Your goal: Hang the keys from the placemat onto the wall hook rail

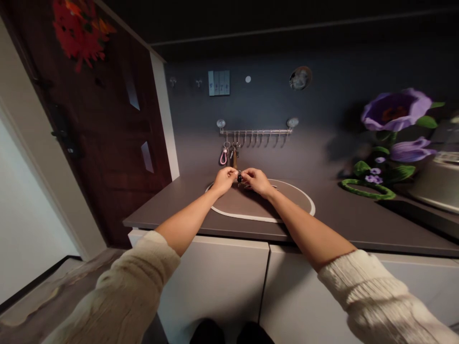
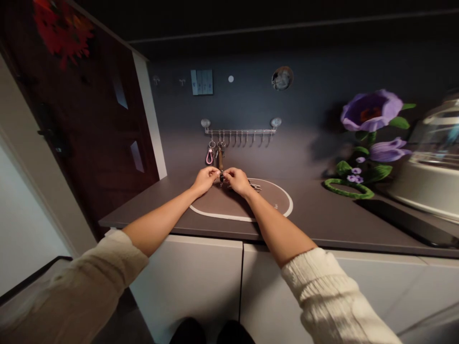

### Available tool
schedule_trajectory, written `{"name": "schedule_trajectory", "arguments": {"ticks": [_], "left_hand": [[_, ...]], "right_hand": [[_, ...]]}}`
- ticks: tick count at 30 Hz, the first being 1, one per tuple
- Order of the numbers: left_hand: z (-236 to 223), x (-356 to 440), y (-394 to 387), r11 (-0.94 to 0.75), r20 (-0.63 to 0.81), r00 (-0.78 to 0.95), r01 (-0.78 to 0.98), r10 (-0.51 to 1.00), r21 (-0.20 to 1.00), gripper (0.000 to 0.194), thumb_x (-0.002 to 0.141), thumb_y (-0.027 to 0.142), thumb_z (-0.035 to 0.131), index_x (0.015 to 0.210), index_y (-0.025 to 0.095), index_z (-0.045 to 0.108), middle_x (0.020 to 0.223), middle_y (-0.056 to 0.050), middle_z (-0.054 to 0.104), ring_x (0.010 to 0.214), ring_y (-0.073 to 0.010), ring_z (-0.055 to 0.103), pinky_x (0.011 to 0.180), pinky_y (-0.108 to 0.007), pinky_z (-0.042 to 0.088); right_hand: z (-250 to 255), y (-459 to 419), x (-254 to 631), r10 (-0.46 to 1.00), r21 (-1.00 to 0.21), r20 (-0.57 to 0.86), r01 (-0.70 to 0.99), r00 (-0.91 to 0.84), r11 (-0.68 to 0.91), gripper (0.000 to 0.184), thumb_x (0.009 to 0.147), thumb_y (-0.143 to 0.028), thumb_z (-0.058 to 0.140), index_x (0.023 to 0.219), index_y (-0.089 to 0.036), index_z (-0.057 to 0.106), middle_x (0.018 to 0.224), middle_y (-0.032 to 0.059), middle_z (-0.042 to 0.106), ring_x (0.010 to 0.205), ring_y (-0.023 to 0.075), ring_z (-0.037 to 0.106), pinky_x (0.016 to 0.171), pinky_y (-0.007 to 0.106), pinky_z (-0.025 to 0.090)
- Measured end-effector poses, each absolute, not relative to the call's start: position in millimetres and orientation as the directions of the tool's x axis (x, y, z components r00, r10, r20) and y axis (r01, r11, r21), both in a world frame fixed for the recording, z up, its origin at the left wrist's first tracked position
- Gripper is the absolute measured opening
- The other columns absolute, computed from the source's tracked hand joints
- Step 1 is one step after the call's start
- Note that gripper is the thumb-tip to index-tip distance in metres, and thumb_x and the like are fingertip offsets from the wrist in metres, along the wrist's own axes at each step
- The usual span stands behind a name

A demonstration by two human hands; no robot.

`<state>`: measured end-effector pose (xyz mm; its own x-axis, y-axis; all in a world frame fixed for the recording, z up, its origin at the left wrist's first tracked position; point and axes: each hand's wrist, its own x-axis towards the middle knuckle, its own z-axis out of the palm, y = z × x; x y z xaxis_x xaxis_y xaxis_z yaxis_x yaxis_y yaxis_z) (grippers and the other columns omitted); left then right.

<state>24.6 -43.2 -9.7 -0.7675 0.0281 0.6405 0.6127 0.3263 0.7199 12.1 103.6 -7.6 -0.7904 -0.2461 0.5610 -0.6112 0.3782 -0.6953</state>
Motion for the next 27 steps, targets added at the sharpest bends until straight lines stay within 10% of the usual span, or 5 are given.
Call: {"name": "schedule_trajectory", "arguments": {"ticks": [10,27], "left_hand": [[-12,24,-43,0.403,0.671,-0.741,0.621,0.02,0.672,0.019,0.079,0.026,0.044,0.082,0.013,0.058,0.069,-0.001,0.06,0.065,-0.0103,0.053,0.065,-0.022,0.041],[-17,28,-43,0.8,0.597,-0.786,0.458,0.16,0.389,0.025,0.081,0.019,0.039,0.084,0.016,0.064,0.086,-0.008,0.065,0.081,-0.0166,0.057,0.075,-0.027,0.039]], "right_hand": [[-4,109,13,-0.181,-0.679,0.604,-0.621,-0.776,0.392,0.024,0.073,-0.036,0.049,0.077,-0.014,0.059,0.069,0.0015,0.06,0.063,0.0105,0.05,0.063,0.023,0.04],[18,106,3,-0.005,-0.864,0.503,-0.503,-0.864,-0.024,0.018,0.068,-0.032,0.057,0.073,-0.015,0.054,0.069,-0.0016,0.055,0.063,0.0079,0.052,0.071,0.025,0.047]]}}
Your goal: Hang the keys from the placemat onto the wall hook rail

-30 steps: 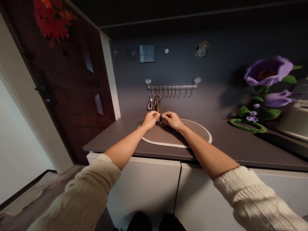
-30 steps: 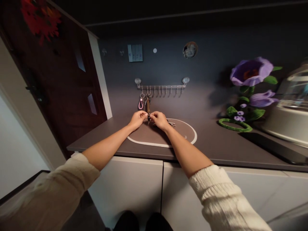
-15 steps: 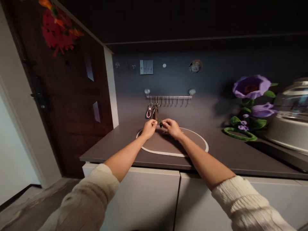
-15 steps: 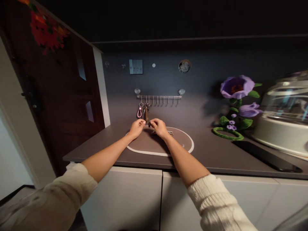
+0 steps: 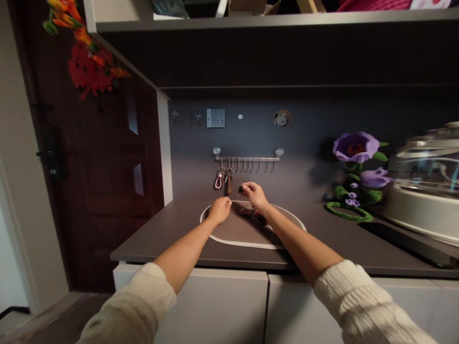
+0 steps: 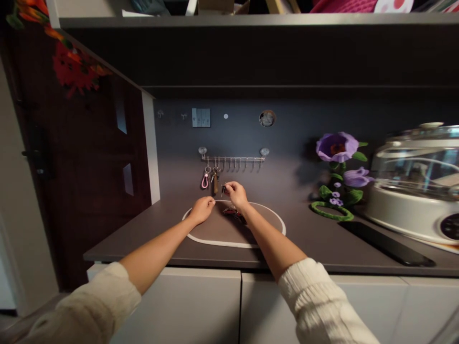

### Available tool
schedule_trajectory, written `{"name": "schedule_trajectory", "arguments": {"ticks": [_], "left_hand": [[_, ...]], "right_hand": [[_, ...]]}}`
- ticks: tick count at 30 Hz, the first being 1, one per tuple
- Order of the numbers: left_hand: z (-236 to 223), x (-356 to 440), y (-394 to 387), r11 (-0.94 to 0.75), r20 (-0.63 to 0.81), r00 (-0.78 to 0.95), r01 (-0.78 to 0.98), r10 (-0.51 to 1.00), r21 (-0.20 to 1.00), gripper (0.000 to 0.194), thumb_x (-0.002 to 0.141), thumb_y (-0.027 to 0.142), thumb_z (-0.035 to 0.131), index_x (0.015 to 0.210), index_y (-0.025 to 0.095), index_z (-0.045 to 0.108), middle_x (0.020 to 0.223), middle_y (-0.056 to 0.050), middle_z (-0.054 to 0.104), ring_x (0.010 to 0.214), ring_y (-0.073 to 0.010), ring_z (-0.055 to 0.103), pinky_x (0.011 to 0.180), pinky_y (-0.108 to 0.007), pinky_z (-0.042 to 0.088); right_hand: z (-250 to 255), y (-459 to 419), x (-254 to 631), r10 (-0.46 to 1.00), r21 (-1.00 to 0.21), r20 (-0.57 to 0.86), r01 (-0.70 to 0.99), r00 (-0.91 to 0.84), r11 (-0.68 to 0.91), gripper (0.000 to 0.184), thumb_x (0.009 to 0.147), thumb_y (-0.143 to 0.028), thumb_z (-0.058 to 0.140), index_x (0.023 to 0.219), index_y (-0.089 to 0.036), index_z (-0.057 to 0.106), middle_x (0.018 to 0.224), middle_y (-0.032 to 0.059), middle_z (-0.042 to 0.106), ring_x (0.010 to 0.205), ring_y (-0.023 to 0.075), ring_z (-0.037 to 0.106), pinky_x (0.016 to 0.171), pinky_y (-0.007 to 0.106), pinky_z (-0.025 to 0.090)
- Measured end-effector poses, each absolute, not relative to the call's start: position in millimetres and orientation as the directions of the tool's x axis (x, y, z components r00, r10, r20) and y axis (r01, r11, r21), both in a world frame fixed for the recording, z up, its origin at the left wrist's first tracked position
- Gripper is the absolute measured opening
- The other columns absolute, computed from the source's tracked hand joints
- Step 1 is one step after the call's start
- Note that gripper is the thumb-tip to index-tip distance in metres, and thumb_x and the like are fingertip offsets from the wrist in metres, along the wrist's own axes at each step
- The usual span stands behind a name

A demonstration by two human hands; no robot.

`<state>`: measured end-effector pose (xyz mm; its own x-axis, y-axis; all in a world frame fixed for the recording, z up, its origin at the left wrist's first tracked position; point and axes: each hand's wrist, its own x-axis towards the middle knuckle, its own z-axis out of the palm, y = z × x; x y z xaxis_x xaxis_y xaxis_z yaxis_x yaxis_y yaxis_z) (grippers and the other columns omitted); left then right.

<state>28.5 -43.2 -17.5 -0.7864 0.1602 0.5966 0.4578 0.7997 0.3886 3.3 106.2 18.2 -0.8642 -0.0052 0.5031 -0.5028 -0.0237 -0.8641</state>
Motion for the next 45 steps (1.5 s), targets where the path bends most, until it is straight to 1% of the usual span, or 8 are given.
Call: {"name": "schedule_trajectory", "arguments": {"ticks": [4,9,16,20,25,32,39,45], "left_hand": [[-20,26,-42,0.806,0.588,-0.791,0.454,0.169,0.378,0.024,0.082,0.02,0.04,0.082,0.016,0.064,0.086,-0.009,0.066,0.082,-0.0175,0.058,0.074,-0.027,0.039],[-22,23,-42,0.807,0.583,-0.793,0.457,0.178,0.375,0.024,0.082,0.02,0.04,0.081,0.017,0.064,0.086,-0.008,0.066,0.081,-0.0171,0.058,0.073,-0.026,0.039],[-23,22,-42,0.816,0.573,-0.801,0.441,0.171,0.373,0.025,0.082,0.021,0.039,0.082,0.017,0.064,0.088,-0.008,0.066,0.081,-0.0166,0.057,0.073,-0.026,0.038],[-23,23,-42,0.818,0.58,-0.794,0.451,0.185,0.356,0.024,0.081,0.019,0.039,0.08,0.017,0.063,0.086,-0.007,0.066,0.08,-0.0166,0.057,0.072,-0.026,0.038],[-22,24,-42,0.816,0.562,-0.807,0.443,0.183,0.371,0.024,0.081,0.019,0.04,0.079,0.017,0.063,0.084,-0.007,0.065,0.078,-0.0158,0.056,0.072,-0.026,0.038],[-21,24,-41,0.805,0.572,-0.799,0.458,0.188,0.376,0.024,0.081,0.019,0.04,0.078,0.017,0.063,0.083,-0.007,0.065,0.077,-0.0165,0.056,0.07,-0.027,0.038],[-22,23,-42,0.803,0.578,-0.794,0.463,0.188,0.374,0.023,0.081,0.02,0.04,0.078,0.017,0.063,0.083,-0.007,0.065,0.076,-0.0168,0.056,0.069,-0.027,0.037],[-21,23,-42,0.799,0.571,-0.8,0.461,0.187,0.385,0.023,0.081,0.018,0.04,0.079,0.016,0.063,0.082,-0.007,0.065,0.077,-0.0164,0.056,0.07,-0.026,0.037]], "right_hand": [[36,103,-7,0.031,-0.873,0.48,-0.481,-0.877,-0.078,0.014,0.069,-0.027,0.057,0.072,-0.015,0.053,0.068,-0.0014,0.055,0.062,0.0078,0.052,0.068,0.025,0.048],[61,95,-22,0.103,-0.876,0.461,-0.47,-0.881,-0.102,0.007,0.075,-0.021,0.05,0.072,-0.015,0.051,0.067,-0.0004,0.057,0.06,0.0077,0.053,0.064,0.023,0.049],[83,81,-41,0.241,-0.908,0.388,-0.414,-0.89,-0.069,0.01,0.078,-0.014,0.044,0.072,-0.015,0.051,0.065,0.0012,0.055,0.055,0.0071,0.053,0.053,0.019,0.048],[86,75,-50,0.287,-0.924,0.335,-0.372,-0.898,-0.085,0.01,0.078,-0.013,0.045,0.069,-0.015,0.051,0.063,0.0007,0.055,0.055,0.0069,0.053,0.054,0.02,0.05],[86,71,-57,0.335,-0.92,0.29,-0.357,-0.897,-0.16,0.012,0.076,-0.01,0.047,0.065,-0.014,0.051,0.059,-0.0011,0.053,0.051,0.0062,0.051,0.056,0.022,0.052],[87,70,-61,0.358,-0.909,0.241,-0.339,-0.902,-0.242,0.015,0.076,-0.008,0.048,0.062,-0.013,0.052,0.05,-0.0023,0.049,0.044,0.0058,0.05,0.051,0.021,0.052],[81,73,-64,0.356,-0.912,0.22,-0.321,-0.908,-0.256,0.014,0.073,-0.006,0.05,0.061,-0.012,0.054,0.049,-0.0017,0.05,0.041,0.0065,0.05,0.05,0.024,0.053],[71,75,-67,0.32,-0.926,0.242,-0.317,-0.916,-0.208,0.005,0.07,-0.011,0.057,0.064,-0.011,0.056,0.049,-0.0019,0.051,0.043,0.0063,0.049,0.048,0.021,0.051]]}}
